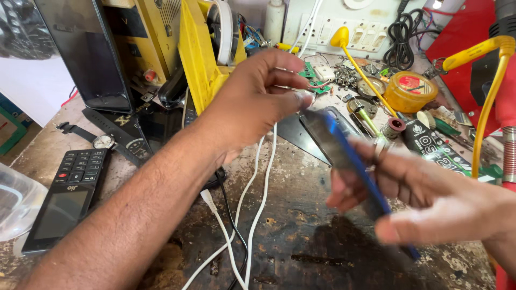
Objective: The person works on a disassembled smartphone at a cluttered repair bench. They peel the old adhesive from the phone's back cover, apply adhesive from a tube onto the phone body, then press the back cover onto the phone and squeeze the edges to seal it closed.
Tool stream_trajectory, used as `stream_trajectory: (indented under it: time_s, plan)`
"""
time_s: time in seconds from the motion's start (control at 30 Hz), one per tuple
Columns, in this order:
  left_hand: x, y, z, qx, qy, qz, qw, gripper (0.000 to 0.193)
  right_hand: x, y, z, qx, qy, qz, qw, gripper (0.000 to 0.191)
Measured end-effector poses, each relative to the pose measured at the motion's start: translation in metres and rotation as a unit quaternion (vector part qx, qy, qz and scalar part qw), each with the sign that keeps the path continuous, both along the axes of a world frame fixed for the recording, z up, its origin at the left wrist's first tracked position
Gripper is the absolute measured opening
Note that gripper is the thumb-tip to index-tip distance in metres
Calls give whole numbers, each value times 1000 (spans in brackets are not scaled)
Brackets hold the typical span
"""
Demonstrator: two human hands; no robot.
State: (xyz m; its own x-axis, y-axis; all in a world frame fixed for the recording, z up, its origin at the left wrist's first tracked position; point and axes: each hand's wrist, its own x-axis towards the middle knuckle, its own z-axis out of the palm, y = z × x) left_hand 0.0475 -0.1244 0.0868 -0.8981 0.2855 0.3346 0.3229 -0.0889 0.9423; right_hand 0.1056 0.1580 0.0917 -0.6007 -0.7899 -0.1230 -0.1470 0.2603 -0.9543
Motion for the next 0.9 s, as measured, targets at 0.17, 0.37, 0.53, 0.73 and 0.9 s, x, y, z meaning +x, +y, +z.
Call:
stream_trajectory:
  time_s: [0.17, 0.37, 0.53, 0.73, 0.9]
  plan:
    - [-5, -3, -5, 86, -59, -53, 993, 35, 12, -13, 19, 97, -110, 51, 988, 99]
    - [-1, -9, -3, 99, -25, -74, 992, 42, -2, -12, 32, 188, 38, 53, 980, 96]
    - [1, -11, -4, 43, 56, -71, 995, 49, -6, -16, 29, 374, 154, 1, 915, 109]
    - [-4, -7, -6, -8, 119, -40, 992, 33, 7, -17, 15, 479, 239, -4, 845, 118]
    - [-4, -10, -9, -170, 175, 54, 968, 20, 13, -6, 1, 435, 291, 1, 852, 112]
